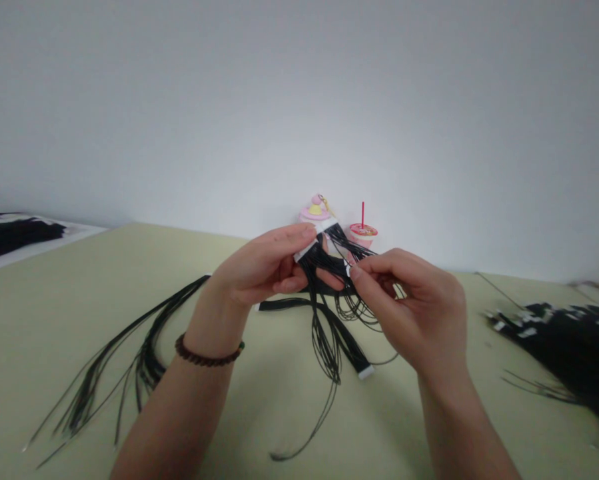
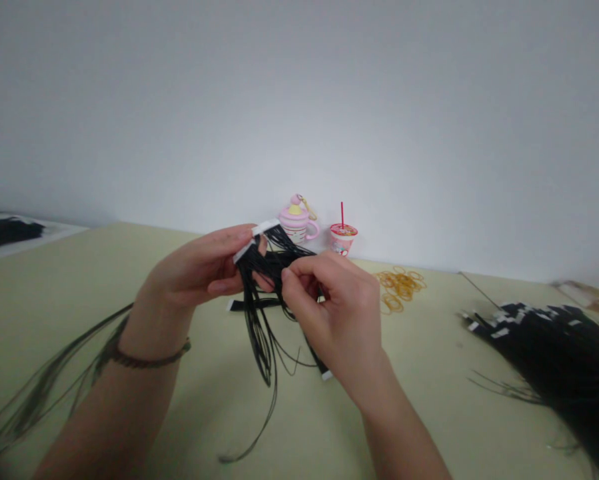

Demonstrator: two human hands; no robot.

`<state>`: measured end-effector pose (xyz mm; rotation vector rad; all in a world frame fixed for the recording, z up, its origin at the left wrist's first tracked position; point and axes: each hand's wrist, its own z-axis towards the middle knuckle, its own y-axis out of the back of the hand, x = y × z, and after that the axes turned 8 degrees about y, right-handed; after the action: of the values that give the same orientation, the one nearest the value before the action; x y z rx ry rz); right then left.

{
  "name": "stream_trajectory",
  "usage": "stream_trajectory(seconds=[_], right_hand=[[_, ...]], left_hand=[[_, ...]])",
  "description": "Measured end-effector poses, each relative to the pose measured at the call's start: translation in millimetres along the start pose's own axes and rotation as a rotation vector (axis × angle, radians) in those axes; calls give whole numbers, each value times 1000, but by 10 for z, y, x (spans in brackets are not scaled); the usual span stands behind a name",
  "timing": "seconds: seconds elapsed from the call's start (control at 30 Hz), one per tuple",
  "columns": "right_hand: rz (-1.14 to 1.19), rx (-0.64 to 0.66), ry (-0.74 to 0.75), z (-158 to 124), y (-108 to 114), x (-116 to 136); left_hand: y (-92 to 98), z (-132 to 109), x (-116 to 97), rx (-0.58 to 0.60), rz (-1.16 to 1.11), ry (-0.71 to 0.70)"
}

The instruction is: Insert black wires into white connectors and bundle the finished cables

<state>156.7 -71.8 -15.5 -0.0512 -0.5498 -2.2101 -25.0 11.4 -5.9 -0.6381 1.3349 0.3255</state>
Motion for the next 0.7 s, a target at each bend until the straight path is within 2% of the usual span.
stream_trajectory(seconds=[0.43, 0.7], right_hand=[[47, -7, -38, -19, -45, -50], [53, 0, -58, -9, -60, -60]], left_hand=[[0, 4, 1, 63, 21, -21], [-18, -9, -4, -7, 45, 14]])
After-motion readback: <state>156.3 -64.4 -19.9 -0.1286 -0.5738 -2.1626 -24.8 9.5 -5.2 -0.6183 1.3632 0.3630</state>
